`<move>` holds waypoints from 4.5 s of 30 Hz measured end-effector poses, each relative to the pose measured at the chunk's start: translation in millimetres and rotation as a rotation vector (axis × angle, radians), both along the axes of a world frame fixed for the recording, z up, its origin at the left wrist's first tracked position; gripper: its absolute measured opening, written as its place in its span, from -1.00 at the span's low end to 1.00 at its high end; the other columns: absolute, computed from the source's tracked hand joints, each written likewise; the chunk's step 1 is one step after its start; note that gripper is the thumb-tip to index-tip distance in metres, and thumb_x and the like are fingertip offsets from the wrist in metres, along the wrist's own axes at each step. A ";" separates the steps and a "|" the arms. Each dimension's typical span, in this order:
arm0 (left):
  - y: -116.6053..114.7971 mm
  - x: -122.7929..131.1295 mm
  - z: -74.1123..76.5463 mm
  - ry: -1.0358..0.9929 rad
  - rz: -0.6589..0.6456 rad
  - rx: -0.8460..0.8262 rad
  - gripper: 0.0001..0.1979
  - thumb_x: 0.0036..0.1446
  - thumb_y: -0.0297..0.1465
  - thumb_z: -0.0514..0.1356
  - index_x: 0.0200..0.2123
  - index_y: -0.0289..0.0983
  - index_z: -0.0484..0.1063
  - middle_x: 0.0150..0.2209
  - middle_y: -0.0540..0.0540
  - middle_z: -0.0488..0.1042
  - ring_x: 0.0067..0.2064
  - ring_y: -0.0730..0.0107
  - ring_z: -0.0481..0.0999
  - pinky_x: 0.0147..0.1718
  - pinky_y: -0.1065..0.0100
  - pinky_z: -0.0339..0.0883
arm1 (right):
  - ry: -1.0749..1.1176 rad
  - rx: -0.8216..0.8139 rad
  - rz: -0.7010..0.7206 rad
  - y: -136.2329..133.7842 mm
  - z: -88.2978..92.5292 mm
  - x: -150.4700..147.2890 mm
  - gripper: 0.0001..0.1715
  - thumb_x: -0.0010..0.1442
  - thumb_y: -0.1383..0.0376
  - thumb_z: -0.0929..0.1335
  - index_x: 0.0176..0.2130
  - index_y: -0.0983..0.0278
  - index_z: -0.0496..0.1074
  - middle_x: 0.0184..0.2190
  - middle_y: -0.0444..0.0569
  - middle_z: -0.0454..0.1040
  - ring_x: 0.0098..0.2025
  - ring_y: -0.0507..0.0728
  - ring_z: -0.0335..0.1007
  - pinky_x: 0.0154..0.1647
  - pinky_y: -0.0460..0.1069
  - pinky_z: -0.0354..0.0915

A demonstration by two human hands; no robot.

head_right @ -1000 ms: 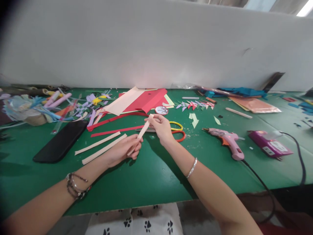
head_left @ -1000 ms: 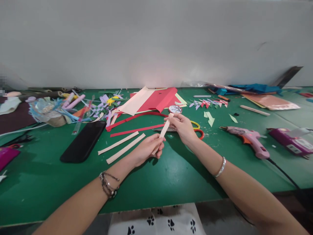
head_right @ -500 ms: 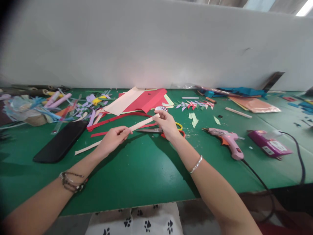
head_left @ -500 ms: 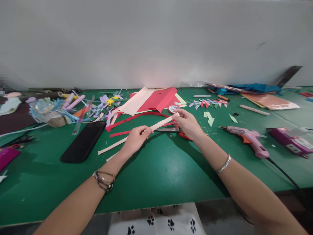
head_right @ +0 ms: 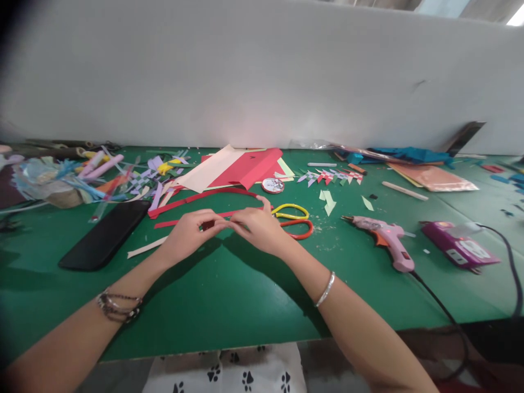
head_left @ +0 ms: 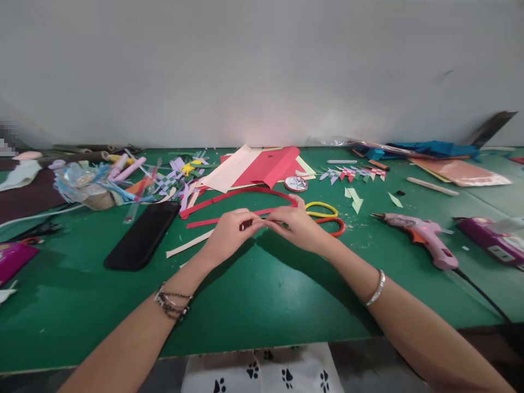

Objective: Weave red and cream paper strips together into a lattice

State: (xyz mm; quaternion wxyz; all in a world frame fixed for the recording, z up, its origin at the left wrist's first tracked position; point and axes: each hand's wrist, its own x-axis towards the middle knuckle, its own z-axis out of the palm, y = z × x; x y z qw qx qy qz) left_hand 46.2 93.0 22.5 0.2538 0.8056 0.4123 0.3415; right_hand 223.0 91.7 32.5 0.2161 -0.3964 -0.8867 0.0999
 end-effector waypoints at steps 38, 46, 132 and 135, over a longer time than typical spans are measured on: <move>-1.7 3.7 8.0 -0.507 0.196 -0.428 -0.84 -0.14 -0.34 0.19 -0.47 -0.30 0.50 -0.57 -0.02 0.44 -0.60 0.56 0.26 -0.73 0.56 0.03 | 0.389 -0.470 -0.016 1.0 -1.1 1.2 -0.70 0.17 0.20 0.18 -0.37 0.30 0.38 -0.71 -0.21 0.33 -0.79 -0.12 0.06 -0.74 -0.19 0.03; 0.0 3.1 5.8 -0.508 0.194 -0.426 -0.81 -0.15 -0.27 0.20 -0.54 -0.30 0.46 -0.55 -0.02 0.44 -0.60 0.56 0.27 -0.65 0.53 0.13 | 0.380 -0.497 -0.030 1.0 -1.6 -0.1 -0.70 0.17 0.22 0.17 -0.41 0.30 0.39 -0.72 -0.22 0.35 -0.80 -0.11 0.09 -0.74 -0.17 0.07; -2.4 -4.2 12.4 -0.073 0.104 0.143 -0.68 0.14 -0.28 -0.05 -0.14 -0.29 0.35 -0.08 -0.16 0.40 -0.01 0.25 0.30 -0.03 0.26 0.12 | 0.644 -0.670 -0.035 11.9 13.7 19.4 -0.73 0.02 0.17 0.33 -0.50 0.34 0.39 -0.60 -0.09 0.47 -0.59 -0.02 0.40 -0.52 -0.11 0.33; -14.0 5.8 13.6 -0.009 -0.137 -0.110 -0.72 0.18 -0.28 -0.07 -0.26 -0.26 0.37 -0.31 -0.08 0.48 -0.27 0.35 0.44 -0.27 0.39 0.26 | 0.524 -0.719 0.088 3.7 17.6 10.1 -0.75 0.08 0.21 0.28 -0.49 0.34 0.37 -0.62 -0.12 0.44 -0.59 -0.03 0.39 -0.54 -0.12 0.31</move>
